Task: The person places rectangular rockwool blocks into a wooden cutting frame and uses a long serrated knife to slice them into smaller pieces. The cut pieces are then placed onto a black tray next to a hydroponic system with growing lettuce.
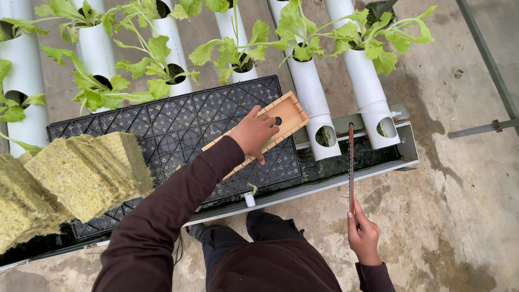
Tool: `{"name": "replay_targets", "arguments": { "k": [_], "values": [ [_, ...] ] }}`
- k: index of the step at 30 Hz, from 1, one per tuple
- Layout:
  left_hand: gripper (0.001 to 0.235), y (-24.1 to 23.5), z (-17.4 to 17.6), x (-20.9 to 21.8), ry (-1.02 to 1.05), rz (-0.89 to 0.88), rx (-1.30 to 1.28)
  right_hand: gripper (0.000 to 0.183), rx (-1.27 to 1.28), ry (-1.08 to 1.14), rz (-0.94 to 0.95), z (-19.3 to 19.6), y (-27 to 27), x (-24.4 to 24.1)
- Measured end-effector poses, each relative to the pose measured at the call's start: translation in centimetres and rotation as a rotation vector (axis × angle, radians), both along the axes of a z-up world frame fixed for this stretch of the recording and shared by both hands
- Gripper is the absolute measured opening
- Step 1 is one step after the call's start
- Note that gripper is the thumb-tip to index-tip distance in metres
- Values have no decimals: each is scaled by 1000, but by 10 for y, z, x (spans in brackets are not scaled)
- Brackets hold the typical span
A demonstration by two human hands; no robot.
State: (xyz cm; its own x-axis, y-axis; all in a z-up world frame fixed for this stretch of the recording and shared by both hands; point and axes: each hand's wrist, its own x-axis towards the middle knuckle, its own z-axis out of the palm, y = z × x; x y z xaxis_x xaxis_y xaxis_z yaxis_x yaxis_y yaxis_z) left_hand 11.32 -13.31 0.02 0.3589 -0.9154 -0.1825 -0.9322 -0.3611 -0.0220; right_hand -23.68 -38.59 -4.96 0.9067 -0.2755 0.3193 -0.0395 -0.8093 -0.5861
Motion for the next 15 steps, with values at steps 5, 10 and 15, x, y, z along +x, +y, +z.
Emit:
{"name": "replay_targets", "arguments": {
  "k": [5,10,15],
  "values": [
    [59,-5,27,5,111,-20,136,44,39,35,9,2,2,3],
    [43,2,32,6,-109,-65,126,43,3,0,68,5,-1,13],
    [26,75,143,-11,84,-11,-386,44,-8,-3,42,10,-2,22]
  ]
}}
